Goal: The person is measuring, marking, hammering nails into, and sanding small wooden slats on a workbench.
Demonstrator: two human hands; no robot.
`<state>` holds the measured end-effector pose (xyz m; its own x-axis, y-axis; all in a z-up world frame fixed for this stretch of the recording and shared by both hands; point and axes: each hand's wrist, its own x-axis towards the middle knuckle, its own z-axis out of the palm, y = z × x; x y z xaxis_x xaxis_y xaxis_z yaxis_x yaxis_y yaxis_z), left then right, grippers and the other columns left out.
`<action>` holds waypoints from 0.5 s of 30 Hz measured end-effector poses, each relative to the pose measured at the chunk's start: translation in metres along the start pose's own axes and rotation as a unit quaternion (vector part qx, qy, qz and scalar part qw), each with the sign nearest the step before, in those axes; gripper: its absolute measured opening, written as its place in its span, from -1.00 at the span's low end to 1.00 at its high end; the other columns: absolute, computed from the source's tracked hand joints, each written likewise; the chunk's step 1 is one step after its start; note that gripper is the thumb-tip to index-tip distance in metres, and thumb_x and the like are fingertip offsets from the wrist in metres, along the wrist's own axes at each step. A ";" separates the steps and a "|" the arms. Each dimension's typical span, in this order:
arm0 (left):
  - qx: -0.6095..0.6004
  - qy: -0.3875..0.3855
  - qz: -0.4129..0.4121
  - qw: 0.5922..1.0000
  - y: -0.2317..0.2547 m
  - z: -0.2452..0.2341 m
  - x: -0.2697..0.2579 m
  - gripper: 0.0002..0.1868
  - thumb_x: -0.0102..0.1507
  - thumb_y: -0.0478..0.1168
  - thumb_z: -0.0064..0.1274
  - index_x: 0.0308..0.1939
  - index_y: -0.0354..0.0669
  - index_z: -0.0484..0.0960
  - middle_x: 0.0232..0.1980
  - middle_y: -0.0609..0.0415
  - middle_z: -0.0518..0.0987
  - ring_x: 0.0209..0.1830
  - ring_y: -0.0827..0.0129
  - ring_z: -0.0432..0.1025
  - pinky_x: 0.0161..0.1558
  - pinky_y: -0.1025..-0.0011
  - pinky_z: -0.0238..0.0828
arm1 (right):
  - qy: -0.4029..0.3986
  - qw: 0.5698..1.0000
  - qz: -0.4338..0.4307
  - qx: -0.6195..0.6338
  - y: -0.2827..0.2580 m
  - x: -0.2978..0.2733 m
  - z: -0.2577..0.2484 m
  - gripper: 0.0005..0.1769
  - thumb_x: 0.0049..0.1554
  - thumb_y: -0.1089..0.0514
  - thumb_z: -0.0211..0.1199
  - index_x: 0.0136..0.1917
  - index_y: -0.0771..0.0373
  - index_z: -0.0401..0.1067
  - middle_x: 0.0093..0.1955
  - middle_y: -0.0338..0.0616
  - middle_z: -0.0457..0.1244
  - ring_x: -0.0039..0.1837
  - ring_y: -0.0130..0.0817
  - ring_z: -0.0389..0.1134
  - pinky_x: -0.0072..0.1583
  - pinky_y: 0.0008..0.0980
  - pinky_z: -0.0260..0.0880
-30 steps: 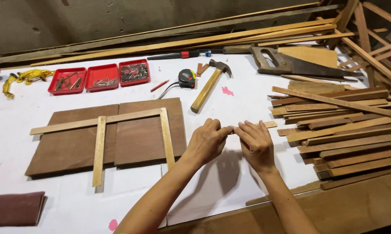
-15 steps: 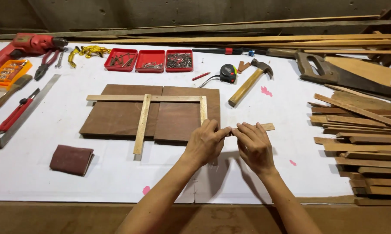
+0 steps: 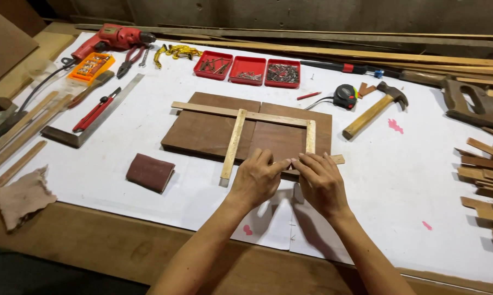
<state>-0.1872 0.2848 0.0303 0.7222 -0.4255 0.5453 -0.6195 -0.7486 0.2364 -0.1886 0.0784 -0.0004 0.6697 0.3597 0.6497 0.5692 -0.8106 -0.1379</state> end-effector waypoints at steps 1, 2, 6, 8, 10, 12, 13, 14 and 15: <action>0.003 0.000 -0.005 1.000 -0.006 -0.004 -0.005 -0.72 0.25 -0.32 0.13 0.02 0.02 0.74 -0.33 0.07 0.44 -0.31 0.33 0.34 -0.36 0.40 0.42 | -0.001 1.000 -0.004 0.004 -0.005 0.003 0.006 -0.65 0.12 0.24 0.32 0.20 0.11 0.54 0.23 -0.10 0.40 0.32 -0.15 0.40 0.43 0.13 0.29; 0.010 0.002 -0.008 1.000 -0.012 -0.007 -0.010 -0.71 0.24 -0.32 0.13 0.02 0.01 0.74 -0.32 0.08 0.45 -0.29 0.33 0.35 -0.35 0.40 0.42 | -0.002 1.000 -0.012 0.010 -0.010 0.006 0.011 -0.64 0.12 0.24 0.32 0.21 0.11 0.54 0.22 -0.09 0.40 0.32 -0.14 0.39 0.42 0.12 0.30; 0.021 0.039 -0.025 0.999 -0.030 -0.029 -0.027 -0.69 0.20 -0.31 0.17 0.01 0.03 0.74 -0.30 0.07 0.45 -0.24 0.31 0.38 -0.25 0.37 0.46 | -0.012 0.999 -0.033 0.029 -0.036 0.025 0.021 -0.60 0.09 0.25 0.32 0.22 0.10 0.53 0.23 -0.10 0.39 0.32 -0.13 0.38 0.42 0.14 0.29; 0.025 0.034 -0.044 0.998 -0.040 -0.034 -0.037 -0.68 0.20 -0.32 0.17 0.02 0.04 0.74 -0.28 0.08 0.46 -0.25 0.31 0.38 -0.26 0.37 0.46 | -0.018 0.998 -0.044 0.034 -0.045 0.030 0.034 -0.58 0.08 0.25 0.31 0.23 0.09 0.53 0.23 -0.09 0.39 0.32 -0.13 0.38 0.42 0.13 0.29; 0.029 0.030 -0.065 0.997 -0.049 -0.045 -0.044 -0.66 0.19 -0.32 0.17 0.04 0.05 0.74 -0.25 0.08 0.46 -0.25 0.31 0.38 -0.27 0.38 0.47 | -0.026 0.997 -0.057 0.040 -0.054 0.038 0.044 -0.57 0.08 0.26 0.31 0.24 0.09 0.53 0.24 -0.09 0.38 0.32 -0.13 0.38 0.42 0.13 0.28; 0.043 0.039 -0.079 0.995 -0.055 -0.059 -0.051 -0.61 0.12 -0.33 0.20 0.02 0.08 0.75 -0.24 0.10 0.46 -0.17 0.28 0.38 -0.25 0.34 0.46 | -0.030 0.995 -0.076 0.058 -0.065 0.047 0.054 -0.58 0.09 0.27 0.31 0.24 0.10 0.53 0.23 -0.08 0.38 0.31 -0.13 0.37 0.42 0.13 0.27; 0.047 0.041 -0.086 0.994 -0.060 -0.063 -0.056 -0.61 0.12 -0.33 0.20 0.02 0.08 0.75 -0.24 0.10 0.46 -0.17 0.28 0.38 -0.25 0.34 0.46 | -0.032 0.994 -0.083 0.064 -0.072 0.052 0.056 -0.58 0.09 0.27 0.31 0.24 0.10 0.53 0.23 -0.08 0.38 0.31 -0.13 0.37 0.42 0.13 0.27; 0.041 0.042 -0.101 0.993 -0.066 -0.066 -0.061 -0.63 0.12 -0.29 0.23 0.02 0.06 0.74 -0.25 0.09 0.45 -0.18 0.27 0.37 -0.27 0.32 0.45 | -0.043 0.993 -0.088 0.066 -0.080 0.058 0.058 -0.57 0.08 0.29 0.29 0.23 0.12 0.52 0.23 -0.09 0.38 0.32 -0.13 0.36 0.42 0.12 0.27; 0.034 0.042 -0.114 0.992 -0.071 -0.069 -0.065 -0.64 0.12 -0.26 0.26 0.02 0.04 0.73 -0.26 0.07 0.44 -0.20 0.26 0.36 -0.28 0.30 0.43 | -0.053 0.992 -0.092 0.068 -0.087 0.063 0.060 -0.57 0.07 0.31 0.28 0.23 0.14 0.52 0.24 -0.09 0.37 0.33 -0.13 0.36 0.43 0.11 0.27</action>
<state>-0.2119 0.4008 0.0338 0.8110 -0.1991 0.5501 -0.4189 -0.8541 0.3084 -0.1672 0.1997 0.0074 0.5916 0.5481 0.5913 0.7401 -0.6601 -0.1286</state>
